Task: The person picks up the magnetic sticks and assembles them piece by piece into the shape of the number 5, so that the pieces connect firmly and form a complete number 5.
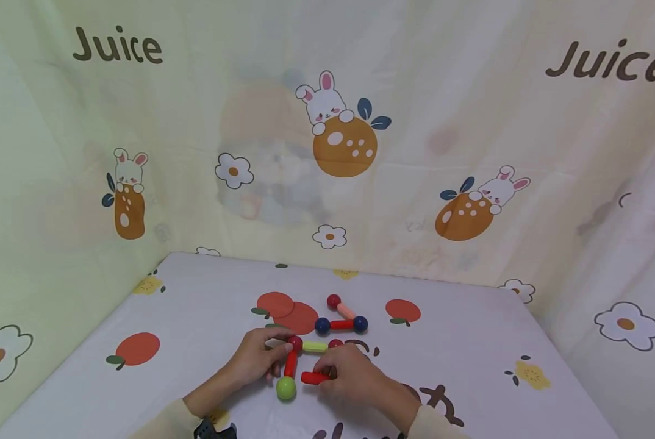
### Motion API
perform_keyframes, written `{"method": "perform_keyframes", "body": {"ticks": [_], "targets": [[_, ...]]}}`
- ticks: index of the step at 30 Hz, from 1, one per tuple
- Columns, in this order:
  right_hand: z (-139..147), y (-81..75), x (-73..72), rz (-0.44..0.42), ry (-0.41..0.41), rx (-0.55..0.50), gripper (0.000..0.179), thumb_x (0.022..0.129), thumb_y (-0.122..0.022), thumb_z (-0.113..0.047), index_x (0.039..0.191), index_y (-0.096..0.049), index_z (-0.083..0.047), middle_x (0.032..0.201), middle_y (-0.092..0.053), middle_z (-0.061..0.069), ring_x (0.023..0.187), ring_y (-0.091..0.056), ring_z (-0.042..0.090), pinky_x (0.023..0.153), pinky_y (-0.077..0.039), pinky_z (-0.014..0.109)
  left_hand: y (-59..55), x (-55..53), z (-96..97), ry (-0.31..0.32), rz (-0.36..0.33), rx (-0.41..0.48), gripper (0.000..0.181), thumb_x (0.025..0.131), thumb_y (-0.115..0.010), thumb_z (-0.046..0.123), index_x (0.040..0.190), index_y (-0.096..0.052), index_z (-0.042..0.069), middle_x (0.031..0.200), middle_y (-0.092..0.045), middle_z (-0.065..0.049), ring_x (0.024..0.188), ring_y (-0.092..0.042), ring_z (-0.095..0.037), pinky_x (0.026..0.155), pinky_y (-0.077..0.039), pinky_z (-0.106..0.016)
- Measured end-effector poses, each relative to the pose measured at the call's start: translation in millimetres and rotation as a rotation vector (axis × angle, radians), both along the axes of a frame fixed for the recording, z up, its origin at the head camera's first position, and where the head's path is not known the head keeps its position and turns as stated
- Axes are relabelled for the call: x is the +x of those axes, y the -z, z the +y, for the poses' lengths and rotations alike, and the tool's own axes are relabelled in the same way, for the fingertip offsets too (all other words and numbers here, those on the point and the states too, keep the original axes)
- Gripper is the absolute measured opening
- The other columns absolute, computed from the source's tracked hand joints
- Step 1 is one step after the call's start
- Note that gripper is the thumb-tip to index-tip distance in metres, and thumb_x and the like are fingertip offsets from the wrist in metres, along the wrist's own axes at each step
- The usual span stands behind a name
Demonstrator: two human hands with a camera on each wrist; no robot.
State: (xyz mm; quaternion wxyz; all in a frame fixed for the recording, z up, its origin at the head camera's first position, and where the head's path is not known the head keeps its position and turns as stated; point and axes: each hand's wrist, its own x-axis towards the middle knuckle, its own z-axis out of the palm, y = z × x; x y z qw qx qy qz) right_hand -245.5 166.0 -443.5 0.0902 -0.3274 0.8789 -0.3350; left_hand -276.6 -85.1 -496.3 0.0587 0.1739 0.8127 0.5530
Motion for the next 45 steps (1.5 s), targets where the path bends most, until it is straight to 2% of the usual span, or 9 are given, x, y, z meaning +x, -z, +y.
{"method": "perform_keyframes", "body": {"ticks": [4, 7, 10, 18, 23, 30, 38, 42, 45], "targets": [[-3.4, 4.8, 2.0, -0.025, -0.023, 0.011, 0.016, 0.081, -0.085, -0.014, 0.096, -0.08, -0.018, 0.079, -0.065, -0.016, 0.068, -0.053, 0.003, 0.062, -0.047, 0.021, -1.5, 1.0, 1.2, -0.007, -0.011, -0.005, 0.036, 0.097, -0.07, 0.019, 0.131, -0.066, 0.008, 0.073, -0.064, -0.007, 0.048, -0.061, -0.018, 0.045, -0.053, -0.028], [-5.2, 8.9, 2.5, -0.044, -0.025, 0.011, 0.016, 0.08, -0.086, -0.014, 0.095, -0.08, -0.016, 0.079, -0.065, -0.015, 0.068, -0.053, 0.001, 0.061, -0.047, 0.021, -3.0, 1.5, 2.0, -0.006, -0.012, -0.004, 0.034, 0.097, -0.07, 0.018, 0.13, -0.066, 0.008, 0.071, -0.064, -0.007, 0.047, -0.061, -0.018, 0.045, -0.053, -0.028], [-6.3, 11.5, 2.8, -0.043, -0.029, 0.017, 0.016, 0.08, -0.086, -0.014, 0.095, -0.08, -0.016, 0.081, -0.065, -0.015, 0.07, -0.053, 0.001, 0.062, -0.047, 0.021, -4.3, 1.3, 2.6, -0.002, -0.013, -0.002, 0.032, 0.097, -0.069, 0.017, 0.129, -0.067, 0.008, 0.074, -0.064, -0.008, 0.047, -0.061, -0.018, 0.044, -0.052, -0.028], [-8.4, 10.9, 2.3, -0.055, -0.03, 0.055, 0.018, 0.08, -0.087, -0.016, 0.096, -0.079, -0.016, 0.082, -0.065, -0.015, 0.07, -0.054, 0.002, 0.064, -0.047, 0.021, -5.3, 1.3, 2.8, -0.026, -0.012, 0.003, 0.032, 0.097, -0.07, 0.016, 0.128, -0.067, 0.007, 0.107, -0.067, -0.005, 0.049, -0.063, -0.019, 0.044, -0.053, -0.029], [-7.9, 10.8, 1.7, -0.101, -0.016, 0.067, 0.018, 0.081, -0.086, -0.018, 0.097, -0.079, -0.016, 0.078, -0.064, -0.016, 0.068, -0.054, 0.003, 0.063, -0.048, 0.022, -3.7, -0.1, 3.1, -0.032, -0.023, 0.018, 0.034, 0.096, -0.07, 0.016, 0.128, -0.066, 0.006, 0.108, -0.067, -0.005, 0.049, -0.064, -0.019, 0.045, -0.054, -0.03], [-7.0, 5.8, -3.5, -0.119, -0.01, 0.064, 0.016, 0.087, -0.08, -0.026, 0.099, -0.079, -0.014, 0.076, -0.067, -0.015, 0.068, -0.059, 0.005, 0.062, -0.051, 0.023, -3.2, -3.8, 3.3, -0.029, -0.02, 0.026, 0.032, 0.096, -0.071, 0.015, 0.126, -0.067, 0.004, 0.095, -0.067, -0.005, 0.05, -0.063, -0.019, 0.05, -0.056, -0.03], [-4.9, -4.1, -10.6, -0.127, 0.021, 0.048, 0.014, 0.091, -0.077, -0.023, 0.098, -0.079, -0.012, 0.078, -0.068, -0.013, 0.069, -0.06, 0.008, 0.061, -0.053, 0.023, -2.9, -6.0, 3.5, -0.022, -0.014, 0.033, 0.033, 0.096, -0.071, 0.013, 0.127, -0.067, 0.002, 0.101, -0.067, -0.007, 0.052, -0.064, -0.018, 0.052, -0.056, -0.028], [-2.1, -8.3, -18.4, -0.048, 0.03, 0.043, 0.012, 0.092, -0.076, -0.019, 0.099, -0.079, -0.01, 0.079, -0.068, -0.014, 0.072, -0.059, 0.008, 0.063, -0.053, 0.023, -4.6, -6.9, 3.4, -0.02, -0.015, 0.037, 0.034, 0.096, -0.071, 0.012, 0.128, -0.066, 0.001, 0.099, -0.067, -0.008, 0.051, -0.064, -0.018, 0.051, -0.056, -0.028], [0.7, -10.3, -26.6, 0.067, 0.051, 0.048, 0.01, 0.092, -0.075, -0.015, 0.099, -0.078, -0.01, 0.078, -0.067, -0.014, 0.073, -0.058, 0.007, 0.066, -0.053, 0.022, -5.3, -7.7, 3.9, -0.021, -0.012, 0.036, 0.035, 0.096, -0.071, 0.012, 0.128, -0.066, 0.001, 0.099, -0.067, -0.008, 0.051, -0.064, -0.018, 0.051, -0.056, -0.027]]}}
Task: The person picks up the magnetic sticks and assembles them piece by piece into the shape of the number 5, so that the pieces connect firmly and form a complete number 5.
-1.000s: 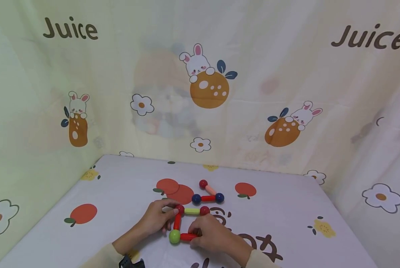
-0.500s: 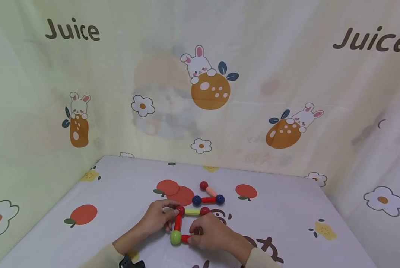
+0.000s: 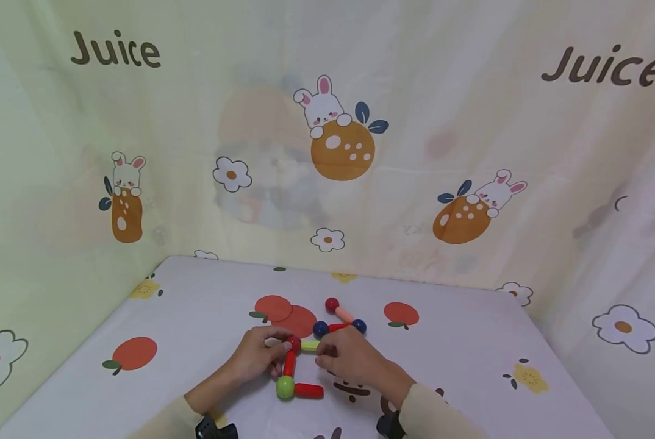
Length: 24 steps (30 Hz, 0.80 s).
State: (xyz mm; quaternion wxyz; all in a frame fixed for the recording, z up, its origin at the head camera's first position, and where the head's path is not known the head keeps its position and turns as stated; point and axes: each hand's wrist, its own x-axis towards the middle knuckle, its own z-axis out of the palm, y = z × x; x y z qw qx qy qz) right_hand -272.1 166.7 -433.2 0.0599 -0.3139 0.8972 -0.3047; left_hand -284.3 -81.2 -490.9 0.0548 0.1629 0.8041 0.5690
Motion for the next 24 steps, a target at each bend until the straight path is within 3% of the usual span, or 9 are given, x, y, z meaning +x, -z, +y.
{"method": "perform_keyframes", "body": {"ticks": [4, 10, 17, 24], "targets": [[0.8, -2.4, -10.9, 0.092, 0.071, 0.021, 0.012, 0.092, -0.075, -0.012, 0.102, -0.078, -0.008, 0.08, -0.066, -0.012, 0.074, -0.057, 0.01, 0.064, -0.053, 0.022, 0.5, -0.7, 0.0, -0.006, 0.012, -0.012, 0.035, 0.096, -0.071, 0.013, 0.128, -0.067, 0.001, 0.098, -0.068, -0.008, 0.052, -0.064, -0.017, 0.052, -0.056, -0.027], [-1.8, -3.6, -24.0, 0.076, 0.188, 0.037, 0.017, 0.092, -0.074, -0.008, 0.109, -0.075, -0.008, 0.091, -0.068, -0.005, 0.081, -0.058, 0.015, 0.062, -0.053, 0.022, 2.2, -0.8, -0.1, -0.007, 0.021, -0.004, 0.035, 0.096, -0.071, 0.012, 0.128, -0.066, 0.001, 0.101, -0.067, -0.009, 0.053, -0.064, -0.017, 0.053, -0.056, -0.026], [-5.3, -2.1, -38.9, 0.087, 0.217, 0.102, 0.022, 0.091, -0.075, -0.009, 0.113, -0.074, -0.009, 0.092, -0.067, -0.003, 0.082, -0.059, 0.015, 0.064, -0.055, 0.023, 4.1, -1.7, 0.3, -0.017, 0.012, 0.002, 0.036, 0.096, -0.07, 0.013, 0.13, -0.066, 0.002, 0.106, -0.067, -0.008, 0.055, -0.065, -0.016, 0.055, -0.056, -0.025], [-12.6, -1.7, -51.2, 0.029, 0.215, 0.164, 0.03, 0.094, -0.073, -0.015, 0.123, -0.071, -0.008, 0.105, -0.069, 0.003, 0.095, -0.059, 0.019, 0.078, -0.059, 0.033, 5.1, -1.7, 1.1, -0.016, 0.01, 0.016, 0.037, 0.097, -0.069, 0.013, 0.131, -0.065, 0.002, 0.109, -0.066, -0.009, 0.055, -0.066, -0.017, 0.055, -0.057, -0.026]]}}
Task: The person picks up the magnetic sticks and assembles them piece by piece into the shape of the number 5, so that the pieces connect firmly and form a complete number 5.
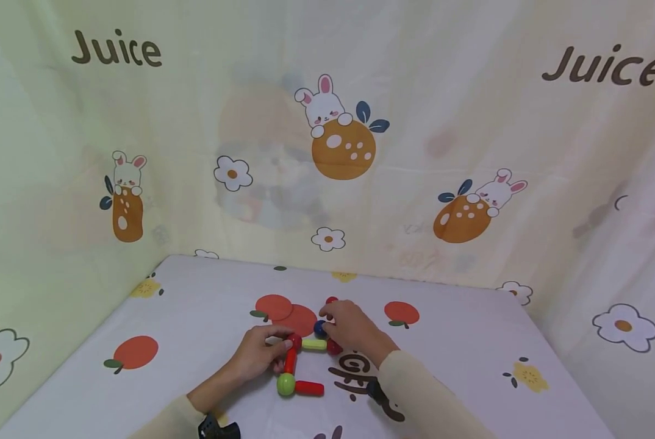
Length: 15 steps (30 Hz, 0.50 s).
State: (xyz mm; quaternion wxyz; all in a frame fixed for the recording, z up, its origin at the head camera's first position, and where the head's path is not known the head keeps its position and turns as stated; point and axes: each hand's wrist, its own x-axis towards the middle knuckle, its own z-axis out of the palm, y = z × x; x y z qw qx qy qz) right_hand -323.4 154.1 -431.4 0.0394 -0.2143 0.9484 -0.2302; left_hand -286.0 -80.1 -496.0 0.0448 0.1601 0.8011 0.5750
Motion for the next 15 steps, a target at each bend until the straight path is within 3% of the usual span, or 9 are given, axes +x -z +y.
{"method": "perform_keyframes", "body": {"ticks": [6, 15], "targets": [[-5.2, 7.1, -7.5, -0.079, -0.006, 0.057, 0.037, 0.095, -0.073, -0.021, 0.129, -0.068, -0.008, 0.109, -0.069, 0.004, 0.096, -0.06, 0.019, 0.083, -0.06, 0.037, 0.0, 0.6, -0.6, 0.008, -0.002, 0.007, 0.036, 0.097, -0.069, 0.014, 0.131, -0.065, 0.002, 0.109, -0.067, -0.009, 0.055, -0.065, -0.016, 0.055, -0.057, -0.025], [-10.5, 15.2, -12.4, -0.026, -0.012, 0.136, 0.036, 0.092, -0.076, -0.024, 0.123, -0.071, -0.008, 0.1, -0.067, 0.0, 0.089, -0.057, 0.018, 0.087, -0.057, 0.04, 1.2, -0.7, -1.5, 0.011, 0.003, 0.012, 0.036, 0.097, -0.069, 0.014, 0.13, -0.065, 0.002, 0.108, -0.067, -0.009, 0.055, -0.065, -0.016, 0.054, -0.056, -0.025]]}}
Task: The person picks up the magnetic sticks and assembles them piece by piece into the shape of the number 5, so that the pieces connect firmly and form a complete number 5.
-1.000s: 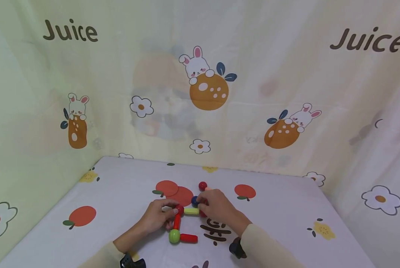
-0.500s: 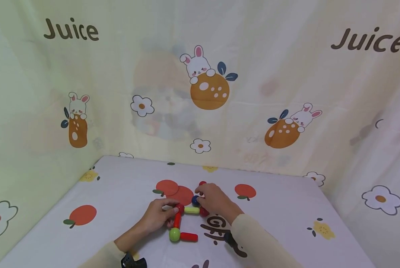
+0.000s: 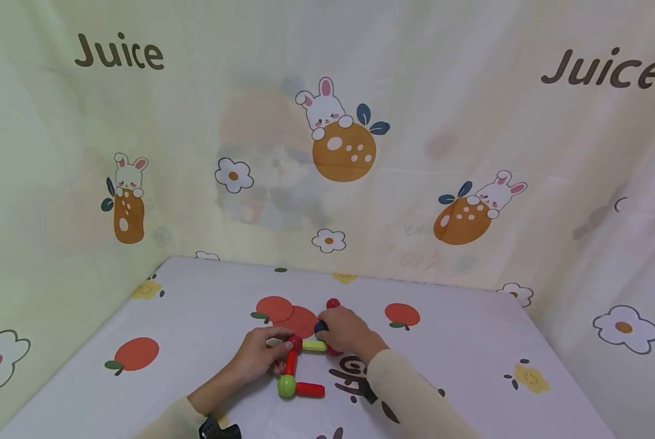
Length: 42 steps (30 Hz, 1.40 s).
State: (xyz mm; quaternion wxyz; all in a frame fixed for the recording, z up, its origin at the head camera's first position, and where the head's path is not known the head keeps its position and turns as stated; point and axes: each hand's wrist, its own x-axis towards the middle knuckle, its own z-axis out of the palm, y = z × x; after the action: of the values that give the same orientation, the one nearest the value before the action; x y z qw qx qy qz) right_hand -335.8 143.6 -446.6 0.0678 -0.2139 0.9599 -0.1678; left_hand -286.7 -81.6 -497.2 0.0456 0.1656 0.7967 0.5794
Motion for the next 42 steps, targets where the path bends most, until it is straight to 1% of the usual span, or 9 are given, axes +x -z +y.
{"method": "perform_keyframes", "body": {"ticks": [4, 10, 14, 17, 19, 26, 30, 37, 42], "targets": [[-2.2, 1.9, -0.4, 0.018, 0.008, 0.016, 0.033, 0.091, -0.078, -0.023, 0.12, -0.071, -0.008, 0.095, -0.066, -0.001, 0.087, -0.056, 0.018, 0.083, -0.057, 0.038, 0.5, -0.7, 0.1, 0.003, 0.007, 0.0, 0.036, 0.097, -0.07, 0.014, 0.13, -0.065, 0.002, 0.107, -0.067, -0.009, 0.055, -0.064, -0.017, 0.054, -0.056, -0.025], [-6.0, 3.9, -0.3, 0.049, 0.029, 0.072, 0.029, 0.091, -0.077, -0.024, 0.114, -0.07, -0.008, 0.086, -0.063, -0.003, 0.082, -0.055, 0.018, 0.078, -0.055, 0.034, 0.7, -0.4, 0.5, 0.0, 0.021, 0.001, 0.036, 0.097, -0.07, 0.013, 0.13, -0.066, 0.001, 0.106, -0.068, -0.01, 0.054, -0.064, -0.016, 0.053, -0.055, -0.025], [-7.4, 3.4, 2.2, 0.009, 0.054, 0.05, 0.028, 0.092, -0.076, -0.024, 0.114, -0.068, -0.008, 0.086, -0.062, -0.002, 0.08, -0.056, 0.018, 0.076, -0.055, 0.034, 1.3, -0.2, 0.4, 0.002, 0.014, 0.004, 0.036, 0.097, -0.07, 0.014, 0.13, -0.066, 0.001, 0.107, -0.067, -0.009, 0.054, -0.064, -0.016, 0.053, -0.056, -0.025], [-7.3, 4.2, 3.5, -0.014, 0.072, 0.021, 0.029, 0.092, -0.076, -0.023, 0.116, -0.067, -0.009, 0.088, -0.061, -0.001, 0.081, -0.056, 0.019, 0.076, -0.055, 0.035, 1.6, -0.4, 0.4, 0.004, 0.004, 0.004, 0.036, 0.097, -0.069, 0.014, 0.131, -0.065, 0.002, 0.108, -0.067, -0.009, 0.054, -0.064, -0.016, 0.053, -0.056, -0.025], [-6.9, 4.4, 3.6, -0.007, 0.068, 0.013, 0.03, 0.092, -0.076, -0.023, 0.116, -0.067, -0.008, 0.089, -0.062, -0.001, 0.082, -0.056, 0.019, 0.077, -0.055, 0.036, 1.9, -0.5, 0.3, 0.006, 0.0, 0.007, 0.036, 0.097, -0.069, 0.015, 0.131, -0.065, 0.002, 0.107, -0.067, -0.009, 0.054, -0.064, -0.016, 0.054, -0.056, -0.025], [-6.5, 3.6, 2.8, -0.026, 0.078, -0.037, 0.032, 0.093, -0.076, -0.023, 0.119, -0.065, -0.008, 0.095, -0.062, 0.0, 0.087, -0.056, 0.021, 0.081, -0.056, 0.039, 2.3, -0.5, -0.3, 0.009, 0.018, 0.007, 0.035, 0.097, -0.069, 0.016, 0.13, -0.066, 0.002, 0.107, -0.067, -0.009, 0.053, -0.064, -0.015, 0.053, -0.056, -0.025], [-5.8, 1.5, 5.5, -0.026, 0.088, -0.071, 0.036, 0.093, -0.075, -0.022, 0.123, -0.064, -0.007, 0.102, -0.064, 0.002, 0.092, -0.057, 0.021, 0.085, -0.057, 0.043, 2.4, -0.4, -0.4, 0.007, 0.021, 0.004, 0.036, 0.097, -0.069, 0.016, 0.13, -0.066, 0.002, 0.108, -0.067, -0.009, 0.053, -0.064, -0.015, 0.052, -0.055, -0.024], [-1.6, -2.9, 15.4, 0.021, 0.07, -0.136, 0.04, 0.095, -0.072, -0.02, 0.13, -0.06, -0.005, 0.117, -0.064, 0.007, 0.101, -0.058, 0.023, 0.092, -0.057, 0.046, 1.8, 0.1, 0.2, 0.004, 0.019, 0.0, 0.036, 0.098, -0.068, 0.016, 0.13, -0.065, 0.001, 0.107, -0.067, -0.01, 0.055, -0.065, -0.016, 0.053, -0.056, -0.025], [2.1, -6.2, 25.2, 0.06, 0.036, -0.177, 0.038, 0.096, -0.071, -0.018, 0.13, -0.059, -0.005, 0.119, -0.063, 0.008, 0.104, -0.058, 0.023, 0.093, -0.056, 0.044, 2.1, -0.2, 1.0, 0.001, 0.011, -0.007, 0.036, 0.098, -0.067, 0.014, 0.131, -0.065, 0.0, 0.107, -0.067, -0.009, 0.056, -0.066, -0.016, 0.055, -0.057, -0.027]]}}
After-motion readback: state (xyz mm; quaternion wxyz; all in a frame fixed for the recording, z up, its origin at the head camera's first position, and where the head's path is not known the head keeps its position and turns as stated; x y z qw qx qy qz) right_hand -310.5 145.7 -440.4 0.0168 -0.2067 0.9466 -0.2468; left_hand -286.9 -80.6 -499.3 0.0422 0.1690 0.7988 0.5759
